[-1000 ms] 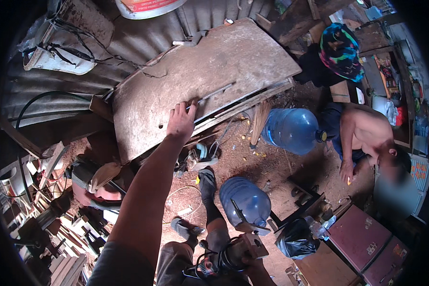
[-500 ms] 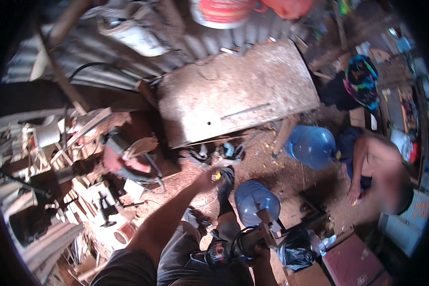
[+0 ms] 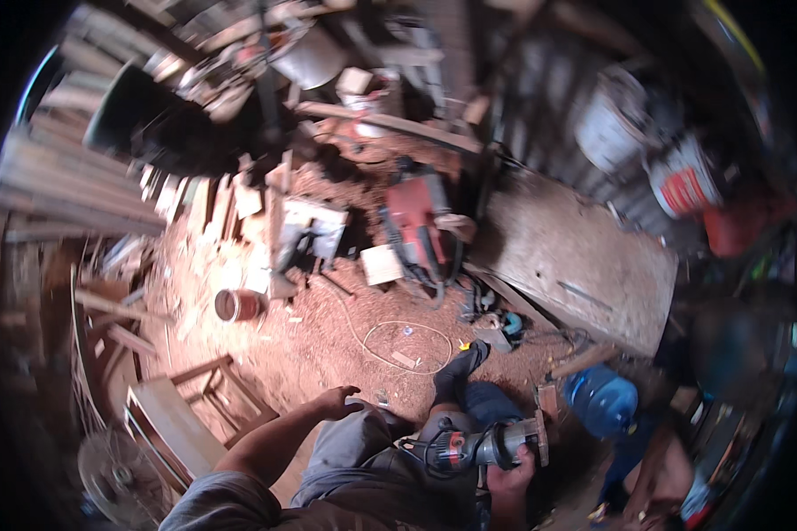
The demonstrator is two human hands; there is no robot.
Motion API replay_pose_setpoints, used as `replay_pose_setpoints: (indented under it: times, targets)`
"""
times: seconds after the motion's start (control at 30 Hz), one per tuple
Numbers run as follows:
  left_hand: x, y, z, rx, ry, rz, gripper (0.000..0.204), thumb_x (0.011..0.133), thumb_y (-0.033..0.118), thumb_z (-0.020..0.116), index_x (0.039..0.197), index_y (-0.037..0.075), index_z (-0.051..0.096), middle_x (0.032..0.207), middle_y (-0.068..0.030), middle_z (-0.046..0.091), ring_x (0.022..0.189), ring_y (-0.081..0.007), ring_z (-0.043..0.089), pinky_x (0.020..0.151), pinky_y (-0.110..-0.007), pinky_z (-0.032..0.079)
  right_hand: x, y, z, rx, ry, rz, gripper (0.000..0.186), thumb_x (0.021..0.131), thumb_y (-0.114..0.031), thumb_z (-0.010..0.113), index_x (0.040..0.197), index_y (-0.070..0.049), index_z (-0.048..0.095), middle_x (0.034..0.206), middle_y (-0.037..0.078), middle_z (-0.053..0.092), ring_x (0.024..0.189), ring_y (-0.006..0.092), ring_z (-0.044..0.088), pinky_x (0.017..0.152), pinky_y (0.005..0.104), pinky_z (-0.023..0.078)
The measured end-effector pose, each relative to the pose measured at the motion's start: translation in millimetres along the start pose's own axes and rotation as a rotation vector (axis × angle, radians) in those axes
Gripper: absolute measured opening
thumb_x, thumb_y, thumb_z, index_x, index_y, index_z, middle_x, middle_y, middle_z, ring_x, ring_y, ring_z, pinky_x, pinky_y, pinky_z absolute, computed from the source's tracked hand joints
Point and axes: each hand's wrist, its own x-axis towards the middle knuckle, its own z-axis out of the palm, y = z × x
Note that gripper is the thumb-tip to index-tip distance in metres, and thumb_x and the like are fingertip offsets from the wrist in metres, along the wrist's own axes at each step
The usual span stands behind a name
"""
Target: The person uses a circular saw to cut a long wooden plank into smaller pieces on a workbench. After cutting, the person walks to a storage area and retrieves a small wooden block and a wrench from a bucket.
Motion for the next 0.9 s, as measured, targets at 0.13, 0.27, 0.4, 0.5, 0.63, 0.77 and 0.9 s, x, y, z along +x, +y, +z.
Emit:
replay_pose_setpoints:
  times: [0.13, 0.27, 0.4, 0.5, 0.63, 0.77, 0.9]
  targets:
    - [-78, -49, 69, -0.44, 0.099, -0.07, 0.086, 0.091, 0.062, 0.07, 0.153, 0.008, 0.047, 0.151, -0.0224, 0.053, 0.137, -0.0388, 0.054, 0.114, -0.047, 0.045, -22, 21, 55, -0.091, -0.043, 0.156, 0.051, 0.086, -0.026, 0.07, 0.131, -0.004, 0.059, 0.122, 0.011, 0.067, 0.115, 0.0282, 0.065, 0.104, 0.0456, 0.05]
    - [-155, -115, 172, -0.661, 0.026, -0.145, 0.106, 0.084, 0.073, 0.069, 0.159, 0.006, 0.037, 0.157, -0.023, 0.047, 0.151, -0.034, 0.038, 0.124, -0.043, 0.03, -52, 70, 108, -0.331, -0.113, 0.227, 0.052, 0.085, -0.034, 0.074, 0.129, -0.009, 0.061, 0.119, 0.006, 0.069, 0.112, 0.0267, 0.066, 0.102, 0.0481, 0.052]
    - [-211, -235, 326, -1.006, 0.262, -0.339, 0.086, 0.087, 0.069, 0.067, 0.153, 0.016, 0.051, 0.155, -0.0216, 0.049, 0.147, -0.0335, 0.042, 0.122, -0.042, 0.032, -120, 140, 174, -0.495, -0.348, 0.366, 0.055, 0.083, -0.032, 0.076, 0.13, -0.009, 0.061, 0.121, 0.01, 0.068, 0.112, 0.0275, 0.067, 0.101, 0.0478, 0.053]
    - [-226, -271, 399, -1.051, 0.463, -0.501, 0.064, 0.089, 0.056, 0.072, 0.137, 0.015, 0.067, 0.136, -0.0214, 0.065, 0.13, -0.0334, 0.06, 0.111, -0.042, 0.044, -192, 201, 229, -0.667, -0.599, 0.393, 0.056, 0.082, -0.031, 0.075, 0.131, -0.006, 0.06, 0.122, 0.011, 0.068, 0.113, 0.0286, 0.067, 0.102, 0.0474, 0.053]
    - [-294, -275, 427, -1.379, 1.032, -0.515, 0.044, 0.09, 0.043, 0.076, 0.116, 0.007, 0.078, 0.107, -0.0177, 0.077, 0.094, -0.0252, 0.074, 0.087, -0.039, 0.056, -246, 289, 249, -0.905, -0.935, 0.575, 0.048, 0.084, -0.023, 0.073, 0.126, -0.002, 0.062, 0.118, 0.012, 0.069, 0.11, 0.0286, 0.068, 0.102, 0.0449, 0.053]
    - [-414, -242, 382, -1.732, 1.34, -0.489, 0.03, 0.088, 0.033, 0.083, 0.09, 0.003, 0.078, 0.087, -0.0093, 0.078, 0.085, -0.0178, 0.073, 0.083, -0.034, 0.056, -338, 371, 251, -1.129, -1.251, 0.656, 0.045, 0.082, -0.001, 0.071, 0.126, -0.003, 0.063, 0.118, 0.01, 0.069, 0.106, 0.0256, 0.069, 0.097, 0.0409, 0.055]
    - [-496, -210, 370, -1.536, 1.927, -0.089, 0.042, 0.082, 0.033, 0.089, 0.107, 0.003, 0.074, 0.118, -0.0105, 0.073, 0.114, -0.0217, 0.067, 0.102, -0.036, 0.049, -398, 445, 219, -1.398, -1.675, 0.842, 0.055, 0.078, 0.005, 0.07, 0.131, 0.0, 0.058, 0.122, 0.011, 0.067, 0.111, 0.0241, 0.067, 0.097, 0.0362, 0.054]
